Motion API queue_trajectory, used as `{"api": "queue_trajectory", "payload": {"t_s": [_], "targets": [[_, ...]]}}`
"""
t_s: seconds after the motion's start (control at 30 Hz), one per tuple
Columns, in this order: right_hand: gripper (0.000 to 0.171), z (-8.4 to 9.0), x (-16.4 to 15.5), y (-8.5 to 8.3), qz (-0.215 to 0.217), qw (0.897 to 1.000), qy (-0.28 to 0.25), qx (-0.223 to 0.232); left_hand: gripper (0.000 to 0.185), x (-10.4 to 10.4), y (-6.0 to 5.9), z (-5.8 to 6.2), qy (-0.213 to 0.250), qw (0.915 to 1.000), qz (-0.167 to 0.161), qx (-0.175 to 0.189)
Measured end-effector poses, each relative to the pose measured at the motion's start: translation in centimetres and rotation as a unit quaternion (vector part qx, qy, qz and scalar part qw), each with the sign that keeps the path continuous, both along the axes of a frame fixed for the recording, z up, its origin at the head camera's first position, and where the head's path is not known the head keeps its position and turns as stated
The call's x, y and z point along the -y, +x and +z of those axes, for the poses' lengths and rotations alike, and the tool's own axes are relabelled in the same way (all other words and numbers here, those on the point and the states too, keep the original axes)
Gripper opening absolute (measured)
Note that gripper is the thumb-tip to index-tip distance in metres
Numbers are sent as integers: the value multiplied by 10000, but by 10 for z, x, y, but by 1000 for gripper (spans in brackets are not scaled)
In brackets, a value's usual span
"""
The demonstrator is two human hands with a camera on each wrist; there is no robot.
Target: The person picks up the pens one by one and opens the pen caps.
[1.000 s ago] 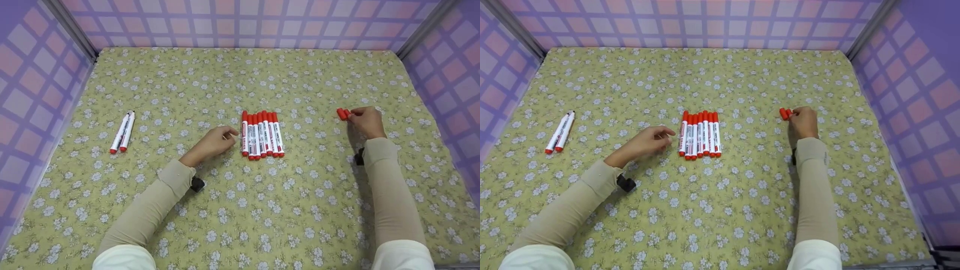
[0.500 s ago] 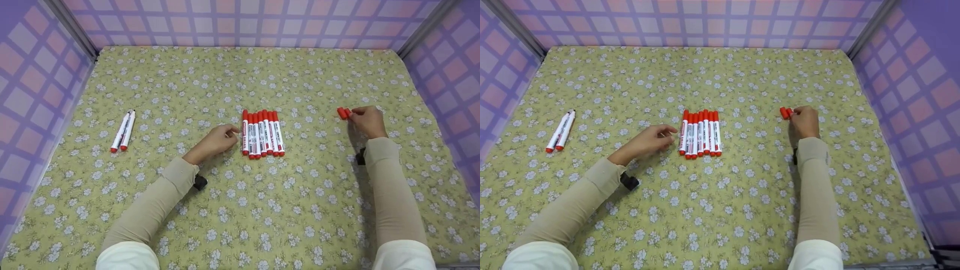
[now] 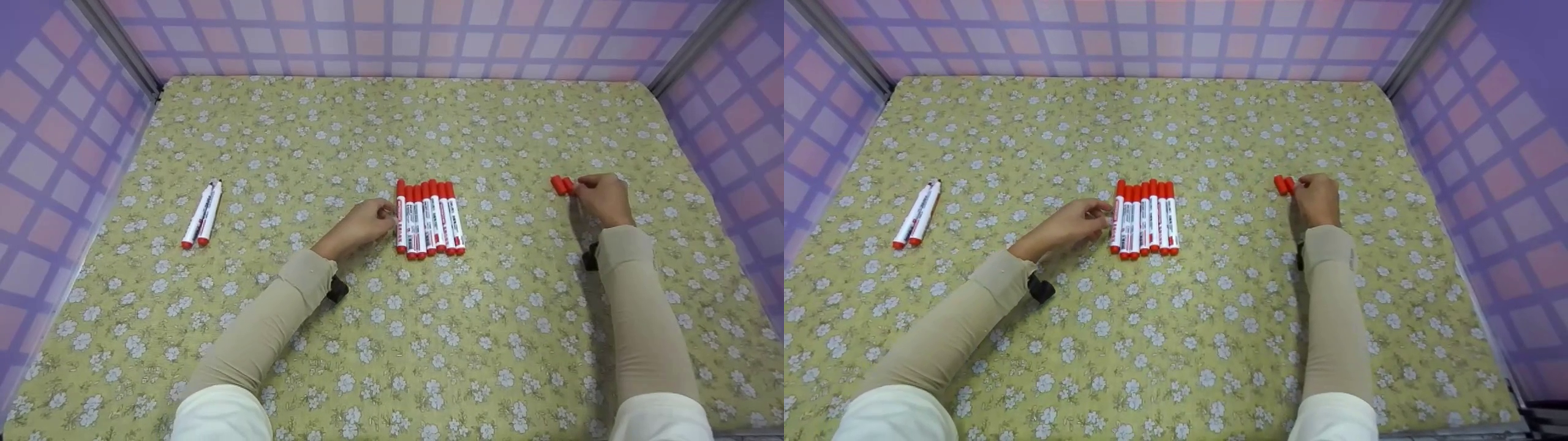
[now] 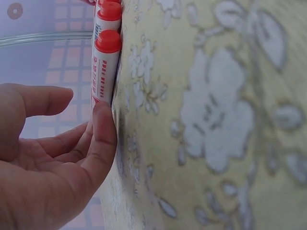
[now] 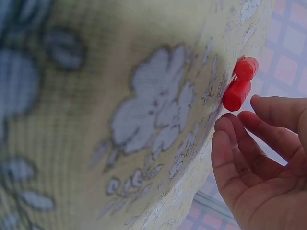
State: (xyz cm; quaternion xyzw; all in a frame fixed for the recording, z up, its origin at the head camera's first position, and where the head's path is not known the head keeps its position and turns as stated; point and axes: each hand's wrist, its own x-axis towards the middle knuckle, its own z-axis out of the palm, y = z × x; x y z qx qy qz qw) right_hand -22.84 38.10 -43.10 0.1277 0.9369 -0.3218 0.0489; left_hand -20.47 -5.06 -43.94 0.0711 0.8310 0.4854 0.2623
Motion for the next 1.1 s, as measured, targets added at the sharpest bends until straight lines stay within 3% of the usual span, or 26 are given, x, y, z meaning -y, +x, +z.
{"api": "queue_trajectory", "payload": {"t_s": [0.37,0.53,0.8,1.1], "targets": [[48,-3,-1,0,-188,9997,-86,86,43,-7,-8,-2,-88,9994,218,236],[48,-3,-1,-1,-251,9995,-129,108,43,-10,-11,-1,-371,9990,207,126],[47,-5,-2,-1,-226,9997,-2,-56,48,-14,-20,2,-911,9952,8,-350],[46,-5,-3,-2,-222,9997,22,-80,51,-19,-20,2,-664,9972,263,-212]]}}
